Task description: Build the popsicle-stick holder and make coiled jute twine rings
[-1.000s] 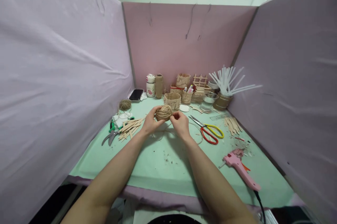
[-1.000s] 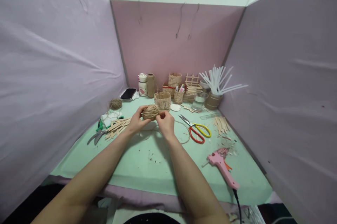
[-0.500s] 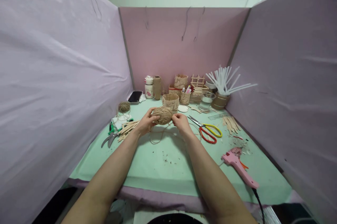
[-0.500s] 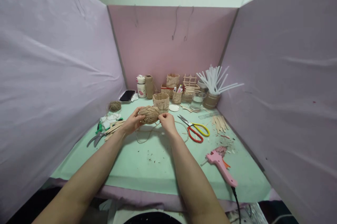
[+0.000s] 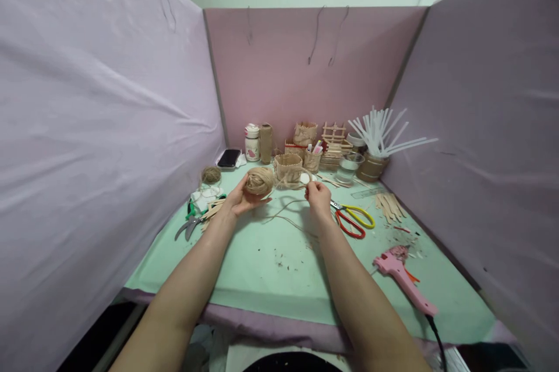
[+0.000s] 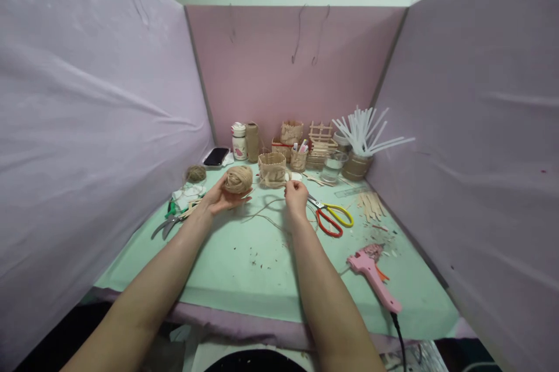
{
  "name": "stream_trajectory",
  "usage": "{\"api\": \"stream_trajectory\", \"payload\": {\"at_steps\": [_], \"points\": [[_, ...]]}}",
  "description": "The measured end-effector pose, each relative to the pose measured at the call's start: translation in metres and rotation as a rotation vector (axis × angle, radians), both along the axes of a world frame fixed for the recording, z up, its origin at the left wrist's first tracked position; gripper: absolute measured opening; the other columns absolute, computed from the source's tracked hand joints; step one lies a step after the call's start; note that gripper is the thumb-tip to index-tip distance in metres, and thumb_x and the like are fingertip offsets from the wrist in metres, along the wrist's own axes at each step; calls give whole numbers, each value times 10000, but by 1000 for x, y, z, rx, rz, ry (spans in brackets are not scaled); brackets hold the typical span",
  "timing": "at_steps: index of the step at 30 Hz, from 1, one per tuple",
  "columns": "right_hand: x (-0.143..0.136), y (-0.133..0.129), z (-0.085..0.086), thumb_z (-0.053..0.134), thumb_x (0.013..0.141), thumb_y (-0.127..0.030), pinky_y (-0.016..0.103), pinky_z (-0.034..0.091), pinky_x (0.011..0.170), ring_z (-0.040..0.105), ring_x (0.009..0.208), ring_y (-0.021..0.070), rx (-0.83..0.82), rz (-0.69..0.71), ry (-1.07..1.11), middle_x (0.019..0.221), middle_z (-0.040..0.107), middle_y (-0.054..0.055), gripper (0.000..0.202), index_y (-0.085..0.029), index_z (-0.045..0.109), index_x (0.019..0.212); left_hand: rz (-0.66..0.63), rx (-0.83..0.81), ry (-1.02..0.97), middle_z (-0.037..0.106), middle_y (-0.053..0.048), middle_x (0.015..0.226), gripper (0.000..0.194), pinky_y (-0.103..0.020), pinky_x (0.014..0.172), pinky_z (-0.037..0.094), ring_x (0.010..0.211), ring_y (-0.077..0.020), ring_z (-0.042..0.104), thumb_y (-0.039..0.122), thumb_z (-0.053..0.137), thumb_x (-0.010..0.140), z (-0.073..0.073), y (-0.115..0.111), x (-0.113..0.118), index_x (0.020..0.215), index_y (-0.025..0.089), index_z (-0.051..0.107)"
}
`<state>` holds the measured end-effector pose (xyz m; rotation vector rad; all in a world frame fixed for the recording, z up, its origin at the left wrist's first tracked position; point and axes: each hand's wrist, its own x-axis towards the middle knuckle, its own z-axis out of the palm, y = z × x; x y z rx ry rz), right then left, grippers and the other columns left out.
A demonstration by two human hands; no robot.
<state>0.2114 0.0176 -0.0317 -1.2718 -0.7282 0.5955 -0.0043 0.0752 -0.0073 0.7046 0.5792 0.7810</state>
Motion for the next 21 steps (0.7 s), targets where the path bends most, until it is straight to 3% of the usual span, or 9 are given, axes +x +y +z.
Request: {"api": "stream_trajectory", "payload": {"at_steps": [5,7,10,14,18,21], "points": [[1,2,4,520,656,-360,221,337,483,399,481,91,85,-15,142,529,437,-64,169,-211,445,626,96,-15,-48,663,-113,1112,385,-364,839,549,1034,-216,633,383,527,858,3,-2,3,1184,181,549],[2,1,5,507,665,-355,227,355,497,411,490,98,74,-34,124,538,444,-62,154,-212,455,641,116,-16,-73,662,-109,1104,397,-353,812,559,1021,-216,636,406,529,852,3,-2,4,1179,183,549],[4,-3,4,488,683,-338,252,386,544,450,529,126,-45,-71,-93,543,476,-37,138,-215,472,623,146,33,-75,639,-109,1133,437,-345,795,564,1022,-223,629,429,602,803,2,-4,5,1167,194,542],[1,-9,0,540,649,-295,307,421,671,532,663,190,-255,-22,-516,633,570,35,94,-205,524,626,229,200,10,571,-33,1232,562,-351,813,554,994,-181,624,212,747,677,-1,-11,9,1175,304,503],[-11,-11,3,543,707,-361,333,455,750,570,744,184,-96,36,-606,944,622,111,284,-157,597,897,238,304,120,488,-30,1331,720,-392,828,546,1018,-188,613,208,798,630,-4,-18,16,1238,371,449],[-18,-11,9,544,740,-405,331,481,746,586,774,177,23,77,-509,1004,618,113,368,-149,588,1000,197,344,100,490,-40,1340,755,-377,841,539,1047,-198,604,222,809,628,-5,-19,18,1266,366,432]]}}
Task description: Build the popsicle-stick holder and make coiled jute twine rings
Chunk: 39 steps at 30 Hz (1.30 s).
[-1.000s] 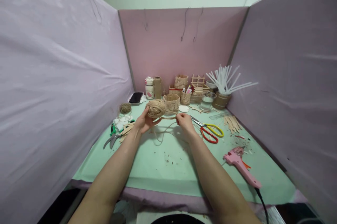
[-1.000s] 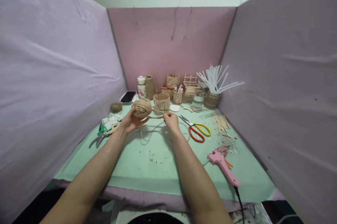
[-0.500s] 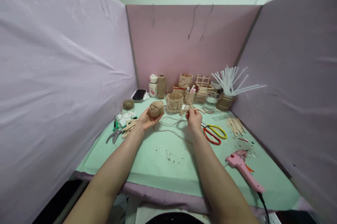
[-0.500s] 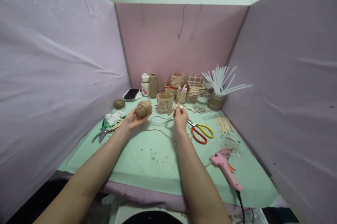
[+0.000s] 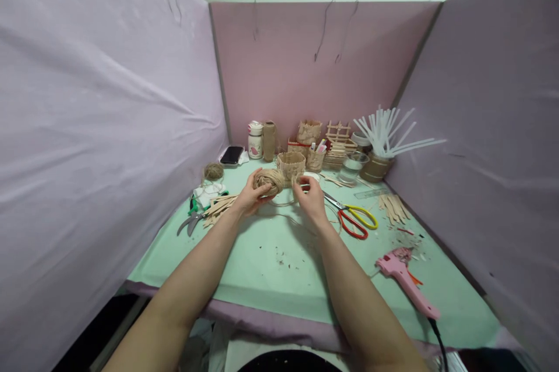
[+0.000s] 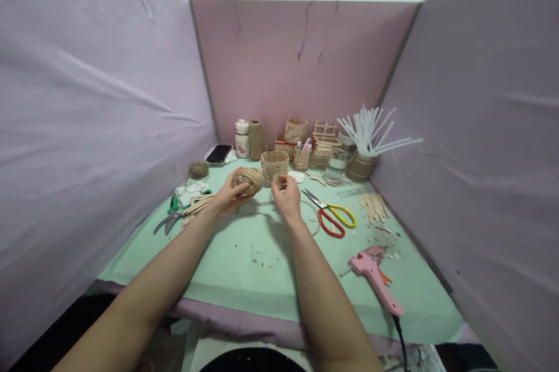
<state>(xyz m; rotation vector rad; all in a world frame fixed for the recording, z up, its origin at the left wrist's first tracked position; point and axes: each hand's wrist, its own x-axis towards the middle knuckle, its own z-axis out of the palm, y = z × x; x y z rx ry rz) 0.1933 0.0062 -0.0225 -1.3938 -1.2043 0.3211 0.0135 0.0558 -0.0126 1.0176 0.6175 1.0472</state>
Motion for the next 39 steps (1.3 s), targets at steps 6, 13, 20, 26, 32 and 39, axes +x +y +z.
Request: {"api": "stream_trajectory", "payload": {"at_steps": [6,13,20,26,32,39], "points": [[-6,-9,11,598,726,-321,324,489,858,550,1110,207,34,367,143,1263,550,112,498,-198,532,1204,-242,-140,-9,640,-99,1098,494,-312,746,536,866,-189,639,498,666,766,1,-1,-2,1152,200,588],[-11,-11,6,606,716,-238,348,472,917,533,1137,204,40,492,-25,1290,538,80,575,-236,475,1276,-186,-186,112,632,-117,1043,537,-339,697,523,813,-199,613,626,537,796,-4,-3,6,1085,180,613],[-10,-10,-1,596,740,-213,426,396,990,492,1117,266,132,118,-456,1197,554,126,457,-173,541,1192,334,497,465,610,-74,1045,370,-337,861,479,956,-199,590,340,739,667,-10,-7,13,980,193,607],[-14,-11,-4,590,736,-175,422,405,984,490,1103,263,135,125,-563,1217,539,106,435,-205,550,1168,345,570,641,678,-44,890,204,-317,857,467,865,-175,619,231,605,687,-11,-10,14,873,151,634],[-13,-11,-3,595,719,-156,422,414,979,504,1091,262,147,156,-563,1206,552,101,381,-210,580,1096,409,469,674,634,3,696,150,-280,711,475,688,-145,576,194,563,624,-19,1,12,750,158,636],[-11,-8,-2,582,710,-159,415,444,964,526,1132,241,200,229,-377,1213,571,101,369,-206,577,1076,308,24,256,614,-15,666,103,-255,640,500,643,-120,576,194,596,580,-18,4,19,667,138,592]]}}
